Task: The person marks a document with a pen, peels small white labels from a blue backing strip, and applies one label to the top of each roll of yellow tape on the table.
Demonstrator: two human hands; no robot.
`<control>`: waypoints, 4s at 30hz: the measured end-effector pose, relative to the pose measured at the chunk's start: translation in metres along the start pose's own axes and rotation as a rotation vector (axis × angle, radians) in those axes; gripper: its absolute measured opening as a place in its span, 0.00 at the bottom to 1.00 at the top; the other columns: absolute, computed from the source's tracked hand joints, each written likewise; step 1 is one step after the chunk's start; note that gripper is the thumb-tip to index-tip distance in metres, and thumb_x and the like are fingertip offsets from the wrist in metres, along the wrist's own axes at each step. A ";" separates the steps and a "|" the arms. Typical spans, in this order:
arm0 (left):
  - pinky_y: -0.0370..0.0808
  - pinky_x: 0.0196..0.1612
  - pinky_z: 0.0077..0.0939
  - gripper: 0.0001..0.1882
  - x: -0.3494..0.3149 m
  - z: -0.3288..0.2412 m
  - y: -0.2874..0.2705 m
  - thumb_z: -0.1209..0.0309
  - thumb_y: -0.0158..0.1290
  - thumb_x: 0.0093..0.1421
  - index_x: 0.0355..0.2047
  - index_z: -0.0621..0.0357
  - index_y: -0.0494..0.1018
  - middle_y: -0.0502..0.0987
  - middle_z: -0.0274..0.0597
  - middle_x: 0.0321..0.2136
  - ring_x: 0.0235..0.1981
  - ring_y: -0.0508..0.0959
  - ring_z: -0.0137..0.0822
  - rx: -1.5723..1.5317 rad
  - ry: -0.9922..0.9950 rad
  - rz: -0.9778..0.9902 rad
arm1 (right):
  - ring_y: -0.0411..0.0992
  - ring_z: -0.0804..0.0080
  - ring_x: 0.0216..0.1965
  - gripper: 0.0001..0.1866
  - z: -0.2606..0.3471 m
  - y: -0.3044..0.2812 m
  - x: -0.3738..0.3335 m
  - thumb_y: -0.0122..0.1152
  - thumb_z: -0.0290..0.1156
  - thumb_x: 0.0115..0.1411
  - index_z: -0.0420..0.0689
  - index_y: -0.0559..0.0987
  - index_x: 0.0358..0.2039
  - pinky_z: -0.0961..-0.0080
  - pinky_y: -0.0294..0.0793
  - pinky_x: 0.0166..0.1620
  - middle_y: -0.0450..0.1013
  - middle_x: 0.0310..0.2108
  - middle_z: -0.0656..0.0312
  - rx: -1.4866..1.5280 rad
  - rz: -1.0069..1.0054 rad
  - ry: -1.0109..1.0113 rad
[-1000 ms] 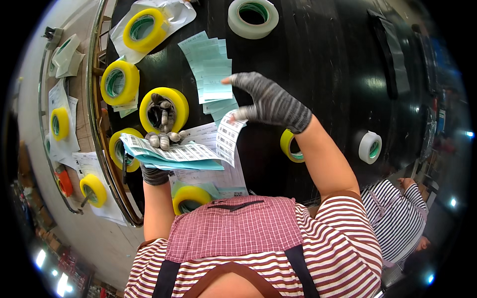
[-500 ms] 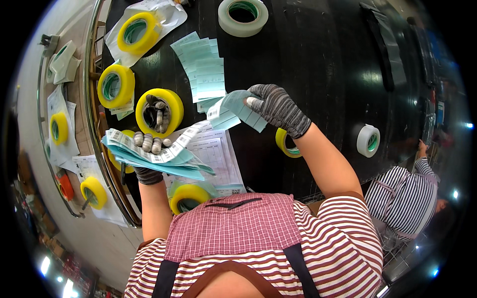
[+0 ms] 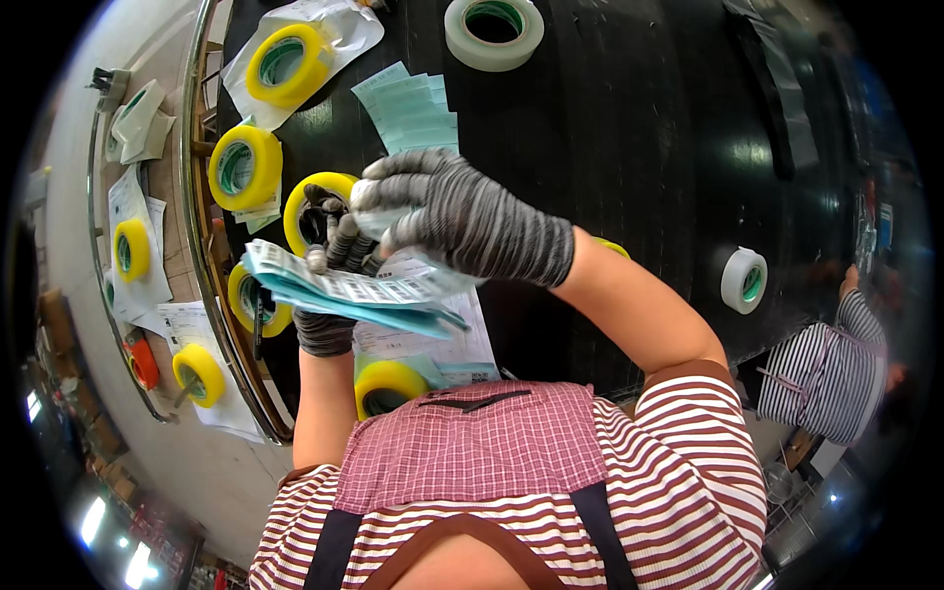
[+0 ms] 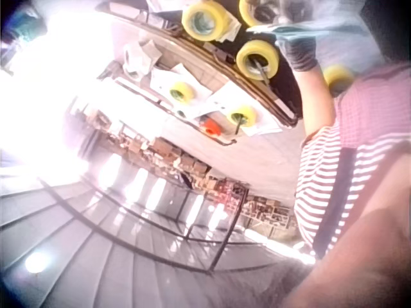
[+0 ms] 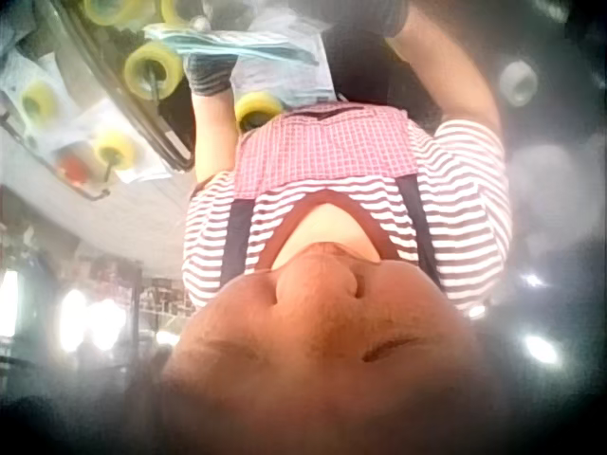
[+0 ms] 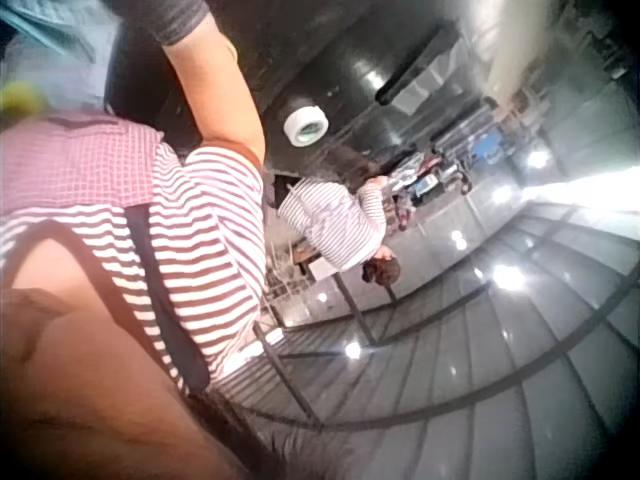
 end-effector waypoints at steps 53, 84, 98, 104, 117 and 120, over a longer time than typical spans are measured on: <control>0.71 0.51 0.42 0.15 -0.020 -0.071 -0.010 0.59 0.53 0.60 0.43 0.53 0.73 0.80 0.39 0.37 0.44 0.79 0.38 -0.138 0.237 0.277 | 0.77 0.73 0.29 0.14 -0.109 0.036 -0.124 0.58 0.34 0.59 0.36 0.75 0.38 0.79 0.78 0.34 0.75 0.31 0.57 0.705 -0.302 1.249; 0.77 0.39 0.26 0.20 -0.036 -0.041 0.027 0.64 0.66 0.48 0.40 0.58 0.77 0.79 0.42 0.35 0.35 0.80 0.31 0.430 0.095 -0.010 | 0.70 0.61 0.47 0.25 -0.105 -0.027 -0.022 0.63 0.39 0.55 0.43 0.72 0.51 0.68 0.71 0.52 0.71 0.44 0.55 -0.347 -0.041 0.637; 0.74 0.46 0.36 0.14 -0.018 -0.014 0.019 0.60 0.64 0.48 0.35 0.45 0.81 0.74 0.42 0.48 0.42 0.78 0.38 0.512 0.011 0.036 | 0.73 0.68 0.24 0.04 -0.047 -0.013 -0.032 0.59 0.27 0.52 0.41 0.76 0.29 0.76 0.75 0.32 0.72 0.22 0.60 0.341 0.073 0.693; 0.62 0.59 0.37 0.17 -0.013 -0.012 0.031 0.63 0.66 0.46 0.38 0.50 0.80 0.72 0.49 0.52 0.58 0.68 0.43 0.854 -0.062 -0.075 | 0.75 0.67 0.27 0.06 0.014 -0.006 -0.016 0.60 0.28 0.52 0.42 0.76 0.31 0.75 0.75 0.35 0.73 0.23 0.58 0.380 0.248 0.542; 0.76 0.47 0.38 0.28 -0.033 -0.023 -0.005 0.68 0.66 0.47 0.49 0.60 0.71 0.79 0.43 0.32 0.32 0.80 0.38 0.284 0.094 -0.175 | 0.71 0.62 0.46 0.21 -0.192 -0.005 -0.005 0.61 0.41 0.54 0.48 0.74 0.47 0.65 0.72 0.49 0.71 0.45 0.55 -0.508 -0.017 0.767; 0.75 0.48 0.41 0.30 -0.015 -0.021 0.032 0.69 0.66 0.47 0.50 0.61 0.70 0.79 0.45 0.29 0.31 0.81 0.39 0.127 0.074 -0.094 | 0.72 0.68 0.36 0.16 -0.196 -0.003 -0.009 0.63 0.37 0.53 0.46 0.76 0.41 0.70 0.73 0.42 0.72 0.37 0.58 -0.466 -0.024 0.726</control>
Point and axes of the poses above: each hand's wrist, its own x-axis towards the middle knuckle, its own y-axis out of the palm, z = x × y, the point moved 9 cm from there along x, towards the middle knuckle
